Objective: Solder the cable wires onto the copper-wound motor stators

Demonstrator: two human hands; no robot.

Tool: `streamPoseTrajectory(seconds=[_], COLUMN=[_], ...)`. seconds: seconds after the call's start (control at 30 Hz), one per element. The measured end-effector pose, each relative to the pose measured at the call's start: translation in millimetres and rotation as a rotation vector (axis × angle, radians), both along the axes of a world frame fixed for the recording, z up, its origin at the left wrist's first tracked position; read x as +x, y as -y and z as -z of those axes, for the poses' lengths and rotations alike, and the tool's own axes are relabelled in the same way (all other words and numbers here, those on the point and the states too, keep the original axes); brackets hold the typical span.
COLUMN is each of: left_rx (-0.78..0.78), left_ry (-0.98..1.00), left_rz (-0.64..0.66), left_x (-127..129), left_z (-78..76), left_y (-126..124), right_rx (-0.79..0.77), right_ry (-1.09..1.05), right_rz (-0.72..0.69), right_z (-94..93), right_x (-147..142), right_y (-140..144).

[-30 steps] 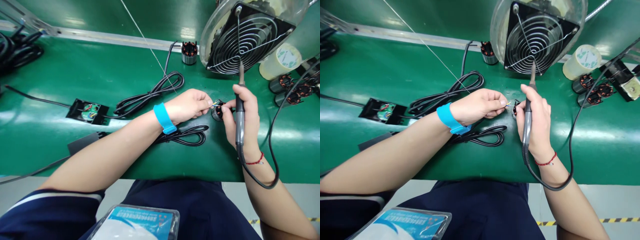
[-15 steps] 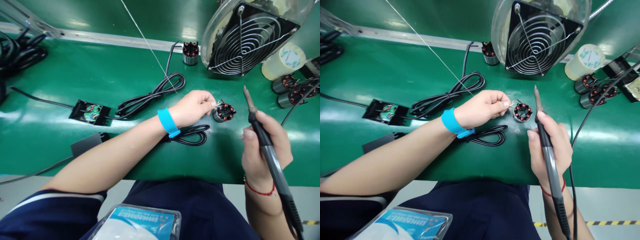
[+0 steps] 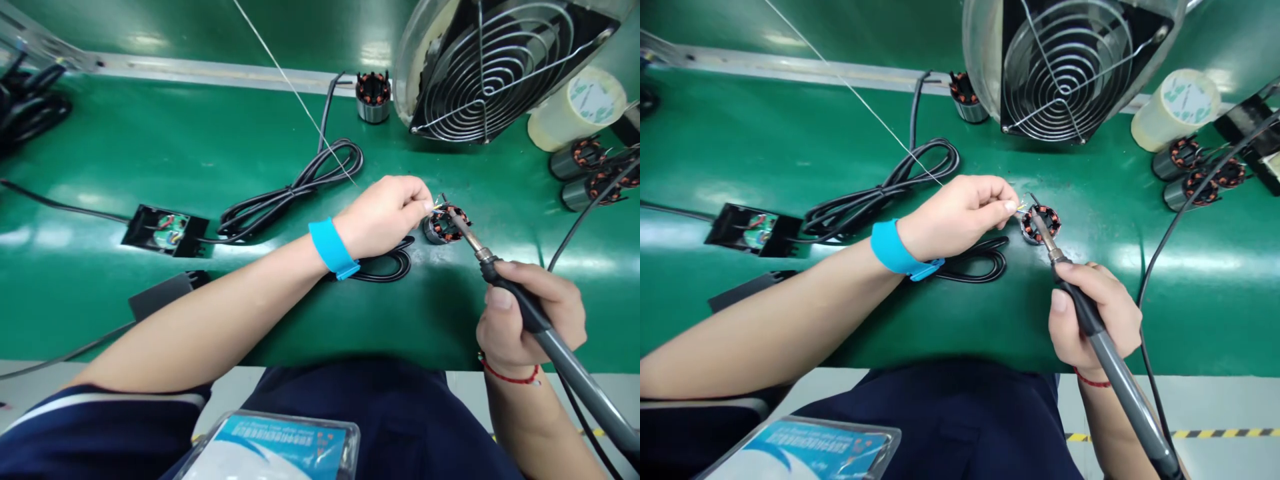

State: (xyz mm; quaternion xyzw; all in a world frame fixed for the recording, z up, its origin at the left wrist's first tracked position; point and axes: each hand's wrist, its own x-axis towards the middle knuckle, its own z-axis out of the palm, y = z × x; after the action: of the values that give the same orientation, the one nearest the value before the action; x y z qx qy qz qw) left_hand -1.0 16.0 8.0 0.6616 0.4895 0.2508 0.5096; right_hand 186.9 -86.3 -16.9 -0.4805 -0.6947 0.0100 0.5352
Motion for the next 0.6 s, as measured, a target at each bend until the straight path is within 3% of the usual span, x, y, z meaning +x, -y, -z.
streamPoseTrajectory(seconds=[0.17, 0.37, 0.6], left_rx=[-0.012, -0.015, -0.022], left_ry=[0.014, 0.011, 0.017], left_rz=[-0.010, -0.021, -0.012], left_x=[0.7, 0.6, 0.2], left_z=[-0.4, -1.3, -1.4], left_y=[1.3, 1.6, 0.7], right_rx=[-0.046, 0.060, 0.031], right_ry=[0.059, 0.044, 0.083], right_rz=[-0.004, -0.016, -0.009], right_z=[-3.4, 2.8, 3.9], right_x=[-0.8, -2.9, -3.1], right_y=[0.9, -6.8, -6.1])
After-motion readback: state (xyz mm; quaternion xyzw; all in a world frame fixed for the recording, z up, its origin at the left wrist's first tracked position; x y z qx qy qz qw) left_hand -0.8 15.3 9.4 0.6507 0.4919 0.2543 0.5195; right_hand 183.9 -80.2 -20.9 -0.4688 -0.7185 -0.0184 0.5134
